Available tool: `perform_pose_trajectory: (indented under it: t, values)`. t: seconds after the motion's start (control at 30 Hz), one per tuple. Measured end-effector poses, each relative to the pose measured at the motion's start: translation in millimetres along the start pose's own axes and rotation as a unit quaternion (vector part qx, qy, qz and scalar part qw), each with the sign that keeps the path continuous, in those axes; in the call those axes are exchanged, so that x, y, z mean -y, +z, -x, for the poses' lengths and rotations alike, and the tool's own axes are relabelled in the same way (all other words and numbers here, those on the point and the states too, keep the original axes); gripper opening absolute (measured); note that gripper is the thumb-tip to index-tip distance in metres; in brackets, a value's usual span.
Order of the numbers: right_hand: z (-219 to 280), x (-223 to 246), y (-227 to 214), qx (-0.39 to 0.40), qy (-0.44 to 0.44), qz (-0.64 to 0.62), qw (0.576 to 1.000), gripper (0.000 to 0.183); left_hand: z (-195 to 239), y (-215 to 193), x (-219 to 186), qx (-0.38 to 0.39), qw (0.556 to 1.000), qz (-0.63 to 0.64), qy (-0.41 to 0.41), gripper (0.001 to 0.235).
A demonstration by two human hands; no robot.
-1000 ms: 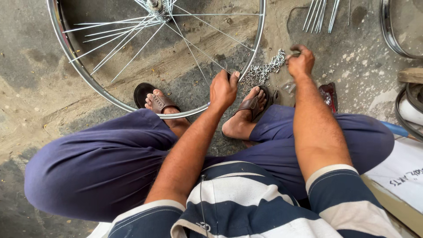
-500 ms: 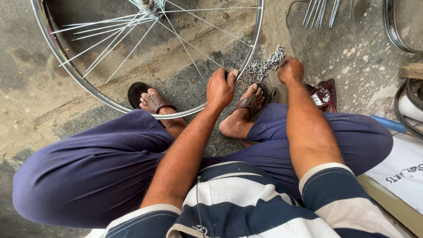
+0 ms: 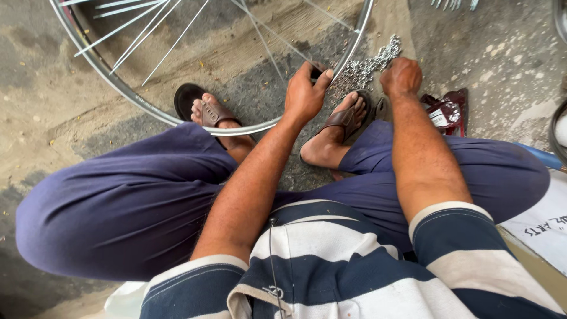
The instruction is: The person sits on the ground and installs spokes into a bicycle wheel rim, threading them through the hub and securing them with nuts. They repeatedly pick up spokes and nuts, insert the spokes, and tighten the nuts by hand.
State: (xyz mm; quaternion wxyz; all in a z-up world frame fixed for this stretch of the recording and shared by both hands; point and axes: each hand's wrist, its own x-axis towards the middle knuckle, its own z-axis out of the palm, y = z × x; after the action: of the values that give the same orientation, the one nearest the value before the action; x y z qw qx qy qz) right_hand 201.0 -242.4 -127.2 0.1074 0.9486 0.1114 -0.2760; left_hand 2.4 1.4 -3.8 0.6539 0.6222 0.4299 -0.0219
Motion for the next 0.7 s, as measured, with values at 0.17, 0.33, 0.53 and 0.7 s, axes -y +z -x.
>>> perform_pose_trajectory:
  t: [0.17, 0.33, 0.53, 0.7]
  values:
    - [-2.5, 1.7, -0.5, -0.019, 0.001, -0.057, 0.998, 0.007, -0.3, -4.8, -1.4, -0.019, 1.0, 0.006, 0.013, 0.035]
    - [1.4, -5.2, -4.8, -0.065, -0.011, -0.137, 0.988, 0.01, -0.6, -1.3, -9.2, -0.017, 0.999, 0.041, -0.023, 0.058]
    - [-3.2, 6.7, -1.9, -0.036, 0.012, -0.043, 0.998, 0.018, -1.4, 6.0, -12.2, -0.114, 0.989, 0.086, 0.027, 0.095]
    - [-11.7, 18.3, 2.1, -0.001, 0.077, -0.024, 0.997, 0.016, 3.5, 5.4, -15.8, -0.172, 0.981, 0.084, 0.035, 0.1]
